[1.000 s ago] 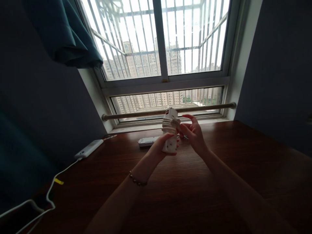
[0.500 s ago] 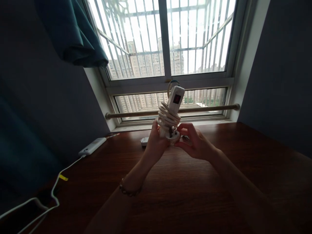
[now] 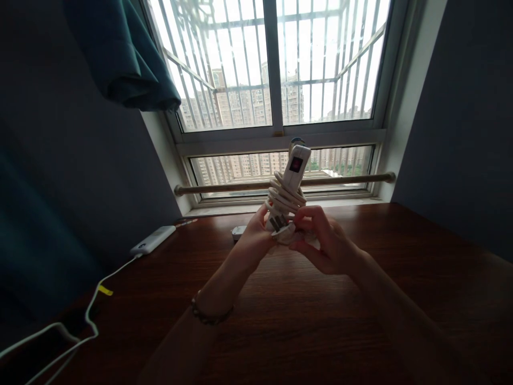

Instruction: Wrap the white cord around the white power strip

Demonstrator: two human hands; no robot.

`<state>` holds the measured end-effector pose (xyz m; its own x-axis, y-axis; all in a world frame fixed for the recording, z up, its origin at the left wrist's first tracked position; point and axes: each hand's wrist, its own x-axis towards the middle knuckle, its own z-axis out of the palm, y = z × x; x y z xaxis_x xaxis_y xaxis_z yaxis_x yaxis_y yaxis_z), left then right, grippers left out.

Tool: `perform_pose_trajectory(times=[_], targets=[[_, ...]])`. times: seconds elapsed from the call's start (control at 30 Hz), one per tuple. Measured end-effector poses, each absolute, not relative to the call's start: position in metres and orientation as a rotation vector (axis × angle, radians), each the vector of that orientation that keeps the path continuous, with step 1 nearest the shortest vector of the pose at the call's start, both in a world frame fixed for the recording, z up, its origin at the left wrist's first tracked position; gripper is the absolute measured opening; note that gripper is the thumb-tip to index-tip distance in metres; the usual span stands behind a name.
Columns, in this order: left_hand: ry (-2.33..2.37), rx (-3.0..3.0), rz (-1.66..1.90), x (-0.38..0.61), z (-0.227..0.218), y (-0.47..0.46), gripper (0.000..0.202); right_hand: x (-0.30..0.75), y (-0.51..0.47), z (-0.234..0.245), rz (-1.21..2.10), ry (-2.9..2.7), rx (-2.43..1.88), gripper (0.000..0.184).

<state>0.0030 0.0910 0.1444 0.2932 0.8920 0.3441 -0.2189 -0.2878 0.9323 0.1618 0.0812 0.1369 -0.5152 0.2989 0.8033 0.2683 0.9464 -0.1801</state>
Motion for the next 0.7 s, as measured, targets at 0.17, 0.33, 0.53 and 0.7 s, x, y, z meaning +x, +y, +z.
perform_pose_trajectory(times=[0.17,0.33,0.53,0.7], targets=[[0.673,1.389,1.321,0.005,0.143,0.094,0.063,0.159,0.081,0.135,0.057,-2.085,-0.488,0.033],[0.686,1.462,1.352,0.006,0.140,0.095,0.061,0.160,0.081,0.136,0.172,-2.077,-0.446,0.036],[0.677,1.535,1.413,0.004,0.138,0.098,0.055,0.150,0.083,0.126,0.083,-1.849,-0.480,0.036],[0.698,1.528,1.363,0.001,0.134,0.102,0.053,0.138,0.089,0.116,0.037,-1.696,-0.510,0.035]])
